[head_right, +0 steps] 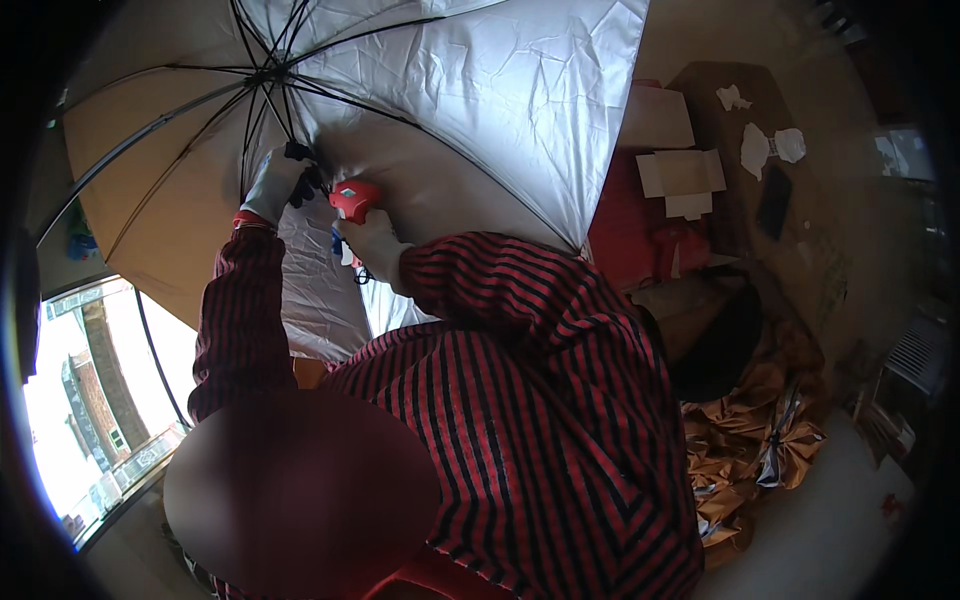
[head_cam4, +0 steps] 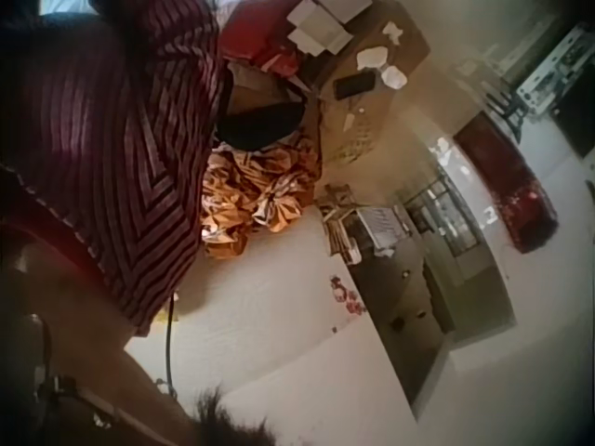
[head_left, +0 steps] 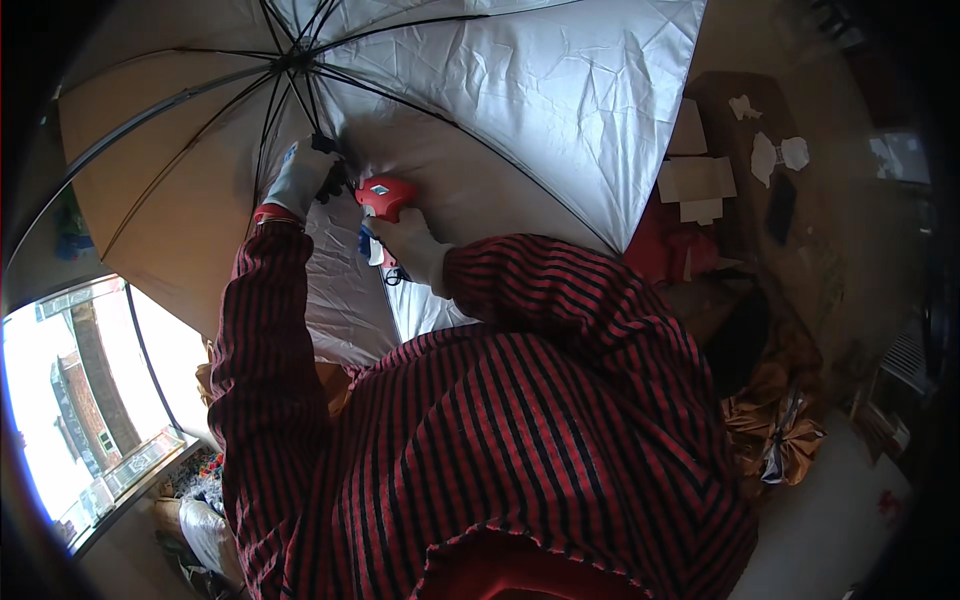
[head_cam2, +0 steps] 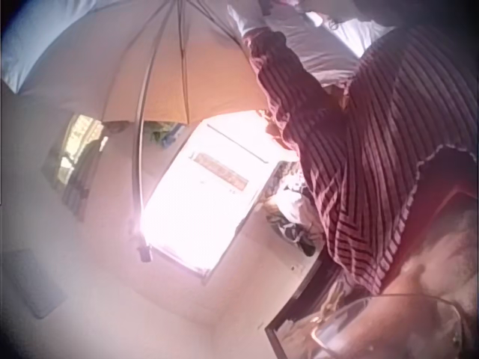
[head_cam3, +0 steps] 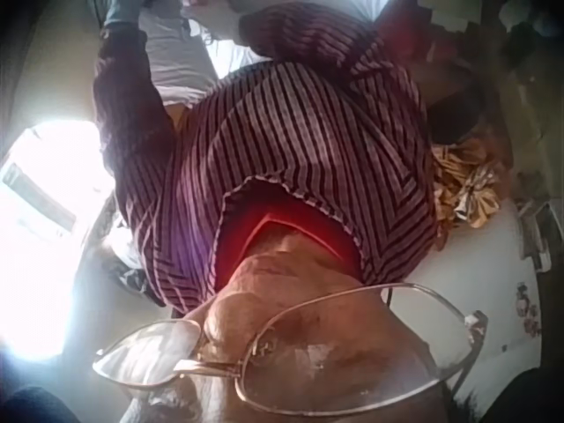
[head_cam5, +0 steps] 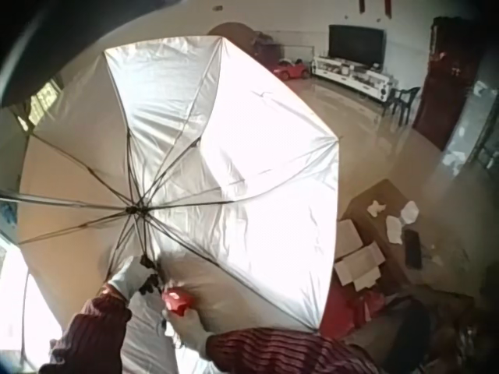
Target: Attach and secure umbrella fabric to the metal frame ribs using a handheld tool.
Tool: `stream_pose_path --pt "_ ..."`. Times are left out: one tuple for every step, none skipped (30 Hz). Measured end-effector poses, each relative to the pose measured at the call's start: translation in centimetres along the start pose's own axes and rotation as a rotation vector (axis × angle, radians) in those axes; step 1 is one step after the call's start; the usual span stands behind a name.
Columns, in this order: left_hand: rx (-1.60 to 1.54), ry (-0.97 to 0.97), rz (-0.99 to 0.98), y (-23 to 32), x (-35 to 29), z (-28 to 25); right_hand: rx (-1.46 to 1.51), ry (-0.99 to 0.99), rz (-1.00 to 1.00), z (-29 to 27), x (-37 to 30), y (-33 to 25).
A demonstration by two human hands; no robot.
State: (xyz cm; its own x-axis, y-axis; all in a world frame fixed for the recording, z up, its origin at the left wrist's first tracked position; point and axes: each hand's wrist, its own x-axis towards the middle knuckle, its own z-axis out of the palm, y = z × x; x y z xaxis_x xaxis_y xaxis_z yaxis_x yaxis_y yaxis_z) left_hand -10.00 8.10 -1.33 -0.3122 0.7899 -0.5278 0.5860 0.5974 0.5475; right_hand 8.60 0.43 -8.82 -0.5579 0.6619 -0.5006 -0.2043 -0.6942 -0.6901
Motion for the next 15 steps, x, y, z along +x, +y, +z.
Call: stream_pose_path --pt "-0.018 0.005 0.004 -0.2 0.2 -0.1 0.100 -0.055 -0.021 -0.2 0.0 -0.1" --pt "-0.036 0.010 0.004 -0.5 0.2 -0.2 0.208 -0.116 -0.031 -0.3 0.0 -0.3" --pt "-0.066 -0.011 0.020 -0.6 0.3 -0.2 0.242 -0.144 -0.005 -0.5 0.1 -0.4" --pt "-0.056 0.008 0.011 -0.7 0.4 -0.3 0.284 -0.172 0.024 -0.8 0.2 -0.6" --pt "-0.055 -0.001 0.020 -0.7 0.4 -0.3 0.328 -0.168 0.073 -1.0 0.4 -0.7" --pt "-0.032 0.004 -0.002 -0.7 0.5 -0.3 0.331 -0.226 0.060 -1.5 0.6 -0.7" --pt "-0.047 -0.028 0.033 -0.6 0.5 -0.3 0.342 -0.246 0.081 -1.9 0.8 -0.7" --pt "-0.040 -0.036 0.032 -0.5 0.4 -0.3 0.354 -0.263 0.103 -2.3 1.3 -0.6" --pt "-0.024 -0.026 0.036 -0.4 0.3 -0.4 0.395 -0.341 0.094 -2.6 1.8 -0.4" --pt "-0.030 -0.014 0.017 -0.3 0.1 -0.4 0.432 -0.366 0.194 -3.1 2.4 -0.3" --pt "-0.076 -0.032 0.034 -0.2 -0.1 -0.4 0.500 -0.447 0.262 -3.6 3.2 -0.2" --pt "-0.126 -0.043 0.072 -0.2 -0.4 -0.5 0.557 -0.510 0.325 -4.1 3.8 0.0" --pt "-0.178 -0.061 0.109 -0.3 -0.7 -0.7 0.265 -0.615 -0.028 -4.5 4.4 0.2" --pt "-0.212 -0.075 0.117 -0.2 -0.8 -0.9 -0.044 -0.675 -0.385 -5.2 4.9 0.2" --pt "-0.249 -0.098 0.124 -0.3 -0.9 -0.9 0.155 -0.672 -0.077 -5.2 5.3 0.2"
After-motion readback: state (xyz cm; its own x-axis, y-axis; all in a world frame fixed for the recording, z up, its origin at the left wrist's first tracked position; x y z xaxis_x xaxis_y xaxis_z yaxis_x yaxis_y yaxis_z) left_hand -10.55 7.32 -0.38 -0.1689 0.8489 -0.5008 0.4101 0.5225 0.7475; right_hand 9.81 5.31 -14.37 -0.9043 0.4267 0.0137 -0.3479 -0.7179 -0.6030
